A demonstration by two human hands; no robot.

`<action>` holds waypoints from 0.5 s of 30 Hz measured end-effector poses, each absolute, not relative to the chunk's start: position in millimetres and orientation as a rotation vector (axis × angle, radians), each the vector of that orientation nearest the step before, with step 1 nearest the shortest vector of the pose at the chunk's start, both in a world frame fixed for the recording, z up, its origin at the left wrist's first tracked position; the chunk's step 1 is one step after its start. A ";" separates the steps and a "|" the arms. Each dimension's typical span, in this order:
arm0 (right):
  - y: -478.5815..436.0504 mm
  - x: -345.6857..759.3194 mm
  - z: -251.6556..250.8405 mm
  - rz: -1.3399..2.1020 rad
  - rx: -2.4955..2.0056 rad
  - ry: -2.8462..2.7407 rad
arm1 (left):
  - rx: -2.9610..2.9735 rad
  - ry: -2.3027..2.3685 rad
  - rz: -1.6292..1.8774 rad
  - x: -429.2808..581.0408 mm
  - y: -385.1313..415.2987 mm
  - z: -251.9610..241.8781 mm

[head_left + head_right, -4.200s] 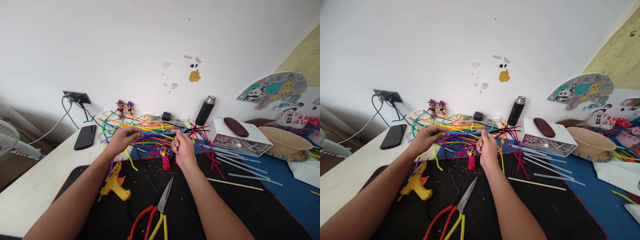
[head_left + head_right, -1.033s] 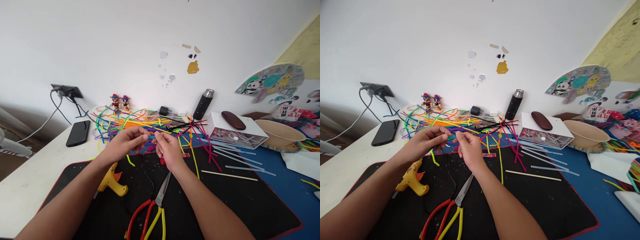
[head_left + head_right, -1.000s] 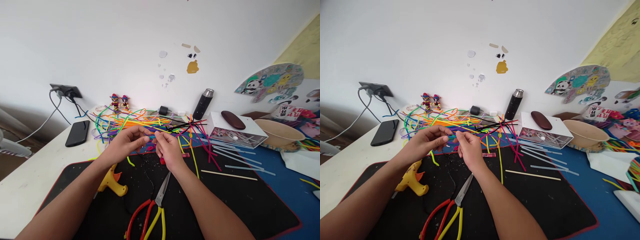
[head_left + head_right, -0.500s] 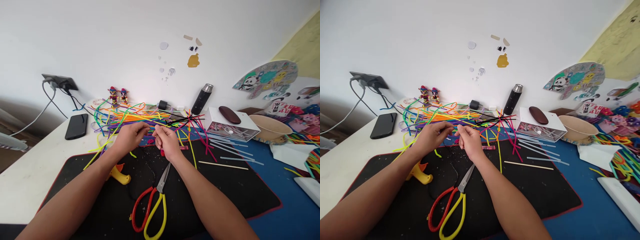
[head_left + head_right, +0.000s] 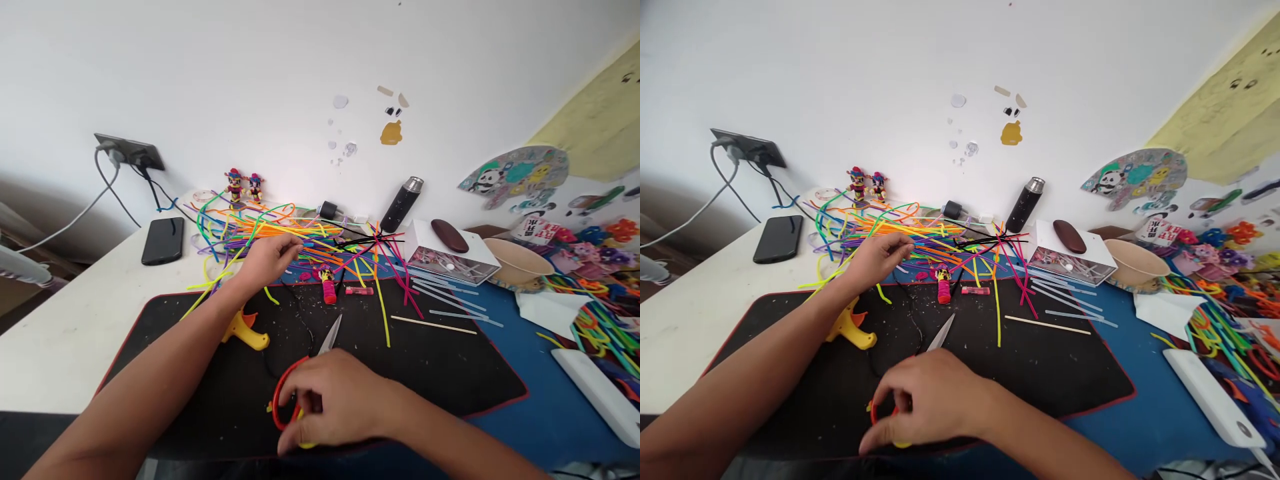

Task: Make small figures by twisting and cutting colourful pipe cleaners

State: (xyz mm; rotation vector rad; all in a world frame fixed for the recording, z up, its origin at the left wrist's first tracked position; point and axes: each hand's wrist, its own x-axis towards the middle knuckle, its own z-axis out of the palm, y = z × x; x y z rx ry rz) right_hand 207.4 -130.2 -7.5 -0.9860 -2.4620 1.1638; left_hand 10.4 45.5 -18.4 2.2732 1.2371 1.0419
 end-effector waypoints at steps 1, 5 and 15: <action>-137.4 207.6 -11.5 1.077 -0.948 -2.587 | 2.266 1.233 1.042 10.2 46.3 -18.9; -155.1 206.3 -30.6 0.661 -0.814 -2.962 | 2.258 1.208 1.024 10.6 47.1 -20.3; -165.9 207.6 -50.6 0.323 -0.968 -2.992 | 2.294 1.172 0.946 10.3 46.3 -21.3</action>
